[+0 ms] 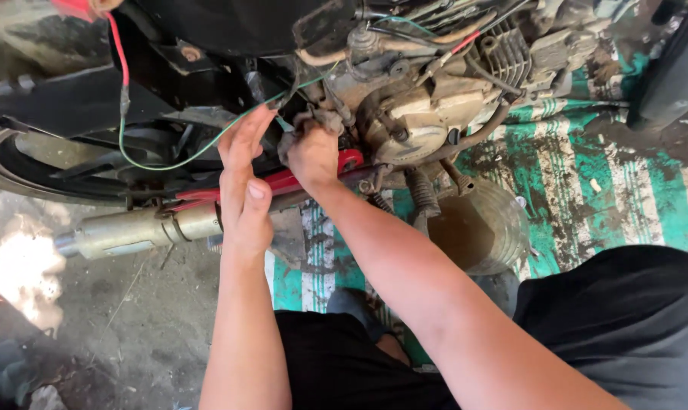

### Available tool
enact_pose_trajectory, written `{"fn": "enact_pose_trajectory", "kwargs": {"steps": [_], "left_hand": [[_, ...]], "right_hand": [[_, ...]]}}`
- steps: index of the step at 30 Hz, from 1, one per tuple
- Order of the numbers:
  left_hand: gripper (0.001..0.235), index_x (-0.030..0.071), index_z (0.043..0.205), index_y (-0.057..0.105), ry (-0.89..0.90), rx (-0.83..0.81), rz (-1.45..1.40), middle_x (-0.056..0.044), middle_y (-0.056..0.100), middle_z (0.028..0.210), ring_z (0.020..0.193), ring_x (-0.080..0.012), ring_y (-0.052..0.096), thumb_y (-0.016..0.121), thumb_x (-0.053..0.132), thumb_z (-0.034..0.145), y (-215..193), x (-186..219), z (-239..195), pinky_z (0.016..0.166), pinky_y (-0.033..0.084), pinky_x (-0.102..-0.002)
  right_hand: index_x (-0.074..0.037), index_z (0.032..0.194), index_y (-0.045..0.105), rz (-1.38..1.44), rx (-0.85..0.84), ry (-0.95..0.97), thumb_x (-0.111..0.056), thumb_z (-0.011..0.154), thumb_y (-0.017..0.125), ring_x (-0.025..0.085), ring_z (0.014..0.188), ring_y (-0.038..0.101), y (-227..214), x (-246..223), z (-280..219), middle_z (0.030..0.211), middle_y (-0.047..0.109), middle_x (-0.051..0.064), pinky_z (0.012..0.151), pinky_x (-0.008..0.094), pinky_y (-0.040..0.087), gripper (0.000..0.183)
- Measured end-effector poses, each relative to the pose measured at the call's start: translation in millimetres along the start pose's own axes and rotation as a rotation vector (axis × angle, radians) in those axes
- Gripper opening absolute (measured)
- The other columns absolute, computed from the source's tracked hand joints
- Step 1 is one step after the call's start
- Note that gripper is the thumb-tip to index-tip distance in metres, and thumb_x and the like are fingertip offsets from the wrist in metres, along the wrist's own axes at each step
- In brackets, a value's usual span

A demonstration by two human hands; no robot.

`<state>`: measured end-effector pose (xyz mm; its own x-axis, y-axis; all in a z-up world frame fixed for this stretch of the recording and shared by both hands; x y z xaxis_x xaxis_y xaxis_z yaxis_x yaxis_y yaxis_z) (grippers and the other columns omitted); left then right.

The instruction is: Cleaning motorcycle engine components and frame using a rag and cleaning fluid

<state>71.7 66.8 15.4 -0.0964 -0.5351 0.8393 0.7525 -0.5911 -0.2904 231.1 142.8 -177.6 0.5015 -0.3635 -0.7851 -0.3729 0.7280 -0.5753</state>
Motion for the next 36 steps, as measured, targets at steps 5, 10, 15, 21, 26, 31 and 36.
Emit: {"fn": "enact_pose_trajectory", "kwargs": {"steps": [5,10,15,21,26,31,36], "left_hand": [[0.112,0.011,0.171,0.044,0.027,0.004,-0.029,-0.011,0.04,0.174,0.168,-0.0289,0.038,0.045,0.096,0.099,-1,-7,4,0.129,0.027,-0.042],[0.104,-0.004,0.165,0.045,0.091,0.047,0.098,-0.025,0.047,0.168,0.165,-0.0306,0.037,0.036,0.085,0.111,2,12,8,0.143,0.04,-0.048],[0.112,0.001,0.169,0.045,0.109,0.046,0.064,-0.016,0.043,0.171,0.168,-0.0326,0.025,0.043,0.091,0.103,4,-4,7,0.143,0.012,-0.05],[0.113,0.005,0.171,0.046,0.045,0.036,0.006,-0.013,0.042,0.17,0.169,-0.0264,0.024,0.046,0.093,0.101,7,3,9,0.144,0.014,-0.047],[0.11,0.003,0.171,0.042,0.075,0.022,-0.034,-0.011,0.038,0.175,0.17,-0.0331,0.031,0.046,0.09,0.104,4,-12,5,0.147,0.012,-0.053],[0.104,0.002,0.171,0.039,0.098,0.019,-0.079,-0.009,0.035,0.174,0.169,-0.0391,0.039,0.047,0.084,0.108,3,-9,7,0.148,0.017,-0.057],[0.106,-0.003,0.171,0.04,0.113,0.04,-0.035,-0.018,0.043,0.173,0.168,-0.0388,0.036,0.041,0.084,0.109,4,-10,5,0.144,0.007,-0.055]], "right_hand": [[-0.011,0.11,0.081,0.471,0.239,-0.433,-0.007,0.095,0.069,0.039,0.105,0.068,-22,-53,-27,0.105,0.072,0.012,0.101,0.044,0.054,0.019],[-0.027,0.174,0.04,0.374,-0.171,-0.489,-0.047,0.117,0.048,0.032,0.165,0.054,-9,-75,-17,0.167,0.067,0.014,0.132,0.044,0.046,0.061],[-0.036,0.142,0.065,-0.061,-0.33,-0.347,-0.062,0.092,0.069,0.042,0.139,0.044,-24,-94,-6,0.148,0.062,-0.002,0.106,0.053,0.049,0.056],[-0.017,0.08,0.069,-0.052,0.315,-0.652,-0.026,0.082,0.067,0.023,0.087,0.066,-88,-118,-27,0.069,0.067,0.003,0.109,0.043,0.045,0.009],[-0.017,0.174,0.039,-0.402,-0.162,-0.276,-0.033,0.086,0.08,0.034,0.149,0.045,10,-28,-21,0.179,0.039,0.002,0.131,0.058,0.04,0.099],[-0.005,0.174,0.034,-0.382,-0.193,-0.152,-0.018,0.093,0.072,0.039,0.146,0.049,-15,-23,-26,0.173,0.05,0.01,0.128,0.063,0.038,0.09],[-0.005,0.176,0.028,-0.522,-0.351,-0.017,-0.031,0.103,0.055,0.045,0.145,0.043,13,-9,-10,0.175,0.046,0.01,0.114,0.068,0.037,0.082]]}}
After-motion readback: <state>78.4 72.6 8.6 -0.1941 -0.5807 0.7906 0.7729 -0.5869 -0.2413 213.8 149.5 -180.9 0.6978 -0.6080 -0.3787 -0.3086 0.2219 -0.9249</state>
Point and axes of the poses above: each hand's wrist, its own z-axis towards the middle knuckle, its own y-axis out of the palm, x = y × z, the point moved 6 cm from there along z, towards the middle knuckle
